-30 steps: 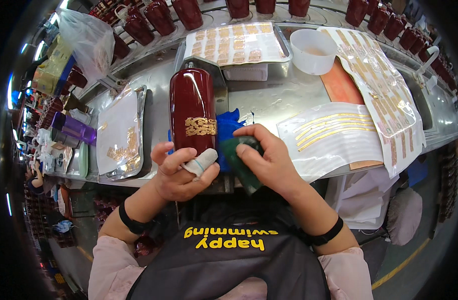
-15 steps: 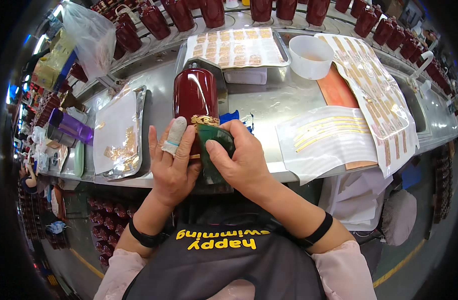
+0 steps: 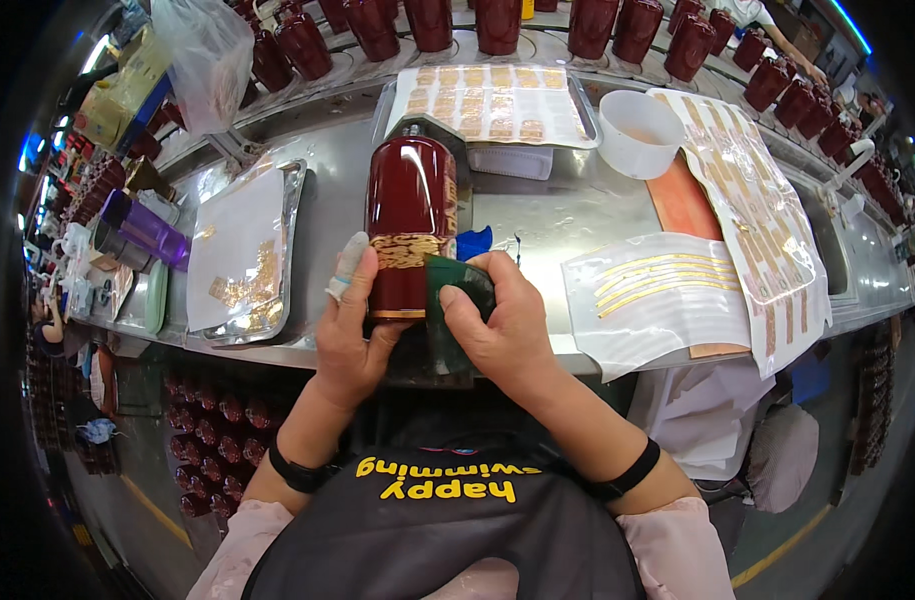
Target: Applying decorative labels and gold foil to glass bottles on a production line.
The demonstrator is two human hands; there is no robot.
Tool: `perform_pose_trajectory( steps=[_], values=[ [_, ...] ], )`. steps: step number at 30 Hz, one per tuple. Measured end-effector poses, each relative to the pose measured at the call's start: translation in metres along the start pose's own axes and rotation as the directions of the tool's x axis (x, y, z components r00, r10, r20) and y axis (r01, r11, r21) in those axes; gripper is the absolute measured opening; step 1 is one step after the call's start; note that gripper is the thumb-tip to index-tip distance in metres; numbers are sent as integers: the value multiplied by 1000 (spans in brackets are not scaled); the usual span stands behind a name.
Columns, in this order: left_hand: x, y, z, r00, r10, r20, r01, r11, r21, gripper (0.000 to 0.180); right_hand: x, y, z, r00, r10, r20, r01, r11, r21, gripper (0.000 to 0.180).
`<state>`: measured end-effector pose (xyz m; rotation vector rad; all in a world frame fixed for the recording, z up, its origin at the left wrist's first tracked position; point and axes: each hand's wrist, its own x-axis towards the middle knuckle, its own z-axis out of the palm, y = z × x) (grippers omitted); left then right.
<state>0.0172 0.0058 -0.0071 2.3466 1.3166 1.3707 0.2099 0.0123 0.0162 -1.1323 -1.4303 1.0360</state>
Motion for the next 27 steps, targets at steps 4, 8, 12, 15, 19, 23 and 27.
perform_pose_trajectory(
  steps=[4, 8, 12, 15, 19, 23, 27],
  values=[
    [24, 19, -7, 986, 94, 137, -128, 955, 269, 72, 0, 5, -5, 998, 57, -17, -57, 998, -9, 22],
    [15, 7, 3, 985, 137, 103, -157, 964, 217, 74, -2, 5, -6, 998, 50, -25, -49, 998, 47, 23],
    [2, -6, -8, 998, 17, 57, -22, 996, 91, 80, 0, 9, -2, 1000, 7, 23, -8, 999, 39, 22],
    [26, 18, -10, 983, 97, 154, -138, 949, 284, 84, 0, 11, -7, 999, 49, 9, -49, 999, 0, 22],
    [22, 4, -1, 981, 124, 151, -157, 961, 229, 85, 0, 7, -7, 999, 38, -9, -38, 999, 36, 22],
    [2, -8, -10, 996, 21, 84, -33, 989, 141, 83, 1, 8, -2, 999, -26, 41, 26, 1000, -15, 22],
    [34, 18, -12, 969, 136, 204, -197, 927, 319, 83, 0, 9, -10, 999, 33, 40, -32, 999, -16, 18]
  ],
)
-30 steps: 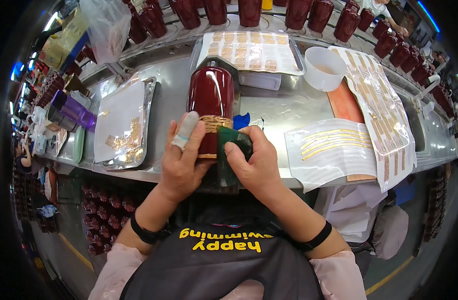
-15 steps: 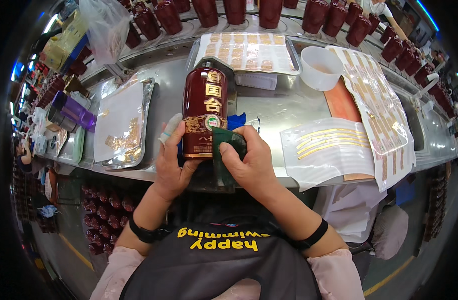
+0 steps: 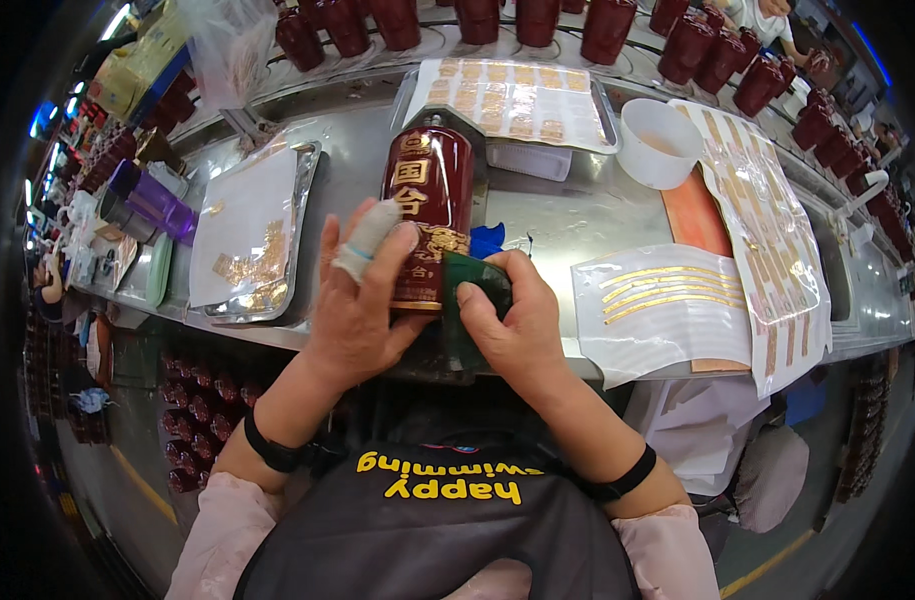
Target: Applying decorative labels and gold foil to glass bottles on a production line.
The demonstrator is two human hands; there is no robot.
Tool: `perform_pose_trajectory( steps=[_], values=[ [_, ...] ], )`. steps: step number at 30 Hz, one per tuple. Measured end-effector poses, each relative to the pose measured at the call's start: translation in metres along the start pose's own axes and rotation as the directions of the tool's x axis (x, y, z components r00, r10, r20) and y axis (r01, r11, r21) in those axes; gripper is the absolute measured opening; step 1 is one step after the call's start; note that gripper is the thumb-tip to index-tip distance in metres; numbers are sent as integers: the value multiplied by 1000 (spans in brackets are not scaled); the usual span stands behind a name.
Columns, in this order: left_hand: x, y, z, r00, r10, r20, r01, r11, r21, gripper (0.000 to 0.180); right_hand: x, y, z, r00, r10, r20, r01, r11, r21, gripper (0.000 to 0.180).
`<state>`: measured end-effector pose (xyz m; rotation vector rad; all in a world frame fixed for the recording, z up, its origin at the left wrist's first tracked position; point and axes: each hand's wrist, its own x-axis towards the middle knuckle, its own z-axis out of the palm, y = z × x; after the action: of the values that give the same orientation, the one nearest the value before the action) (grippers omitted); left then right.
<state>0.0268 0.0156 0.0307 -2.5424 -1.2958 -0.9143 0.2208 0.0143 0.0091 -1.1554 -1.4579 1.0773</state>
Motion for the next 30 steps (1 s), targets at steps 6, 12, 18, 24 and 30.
perform_pose_trajectory(
  steps=[6, 12, 18, 24, 30],
  values=[
    [-32, -16, 19, 988, -138, -74, 115, 960, -257, 82, -2, -4, 5, 1000, 12, 18, -13, 997, 82, 18],
    [-1, 0, 7, 999, 36, 39, -37, 999, 20, 84, -1, 0, -1, 999, 9, -40, -8, 1000, 22, 21],
    [-31, -23, 18, 991, -117, -65, 99, 968, -231, 84, 3, 1, 5, 1000, 16, 15, -17, 998, 59, 23],
    [-7, -8, 12, 999, -24, -29, 22, 996, -87, 84, 3, 2, -5, 1000, -4, -12, 3, 999, -33, 23],
    [-32, -9, 20, 973, -222, -61, 187, 918, -350, 80, 1, 7, -5, 997, 72, 32, -75, 991, 108, 21]
  ],
)
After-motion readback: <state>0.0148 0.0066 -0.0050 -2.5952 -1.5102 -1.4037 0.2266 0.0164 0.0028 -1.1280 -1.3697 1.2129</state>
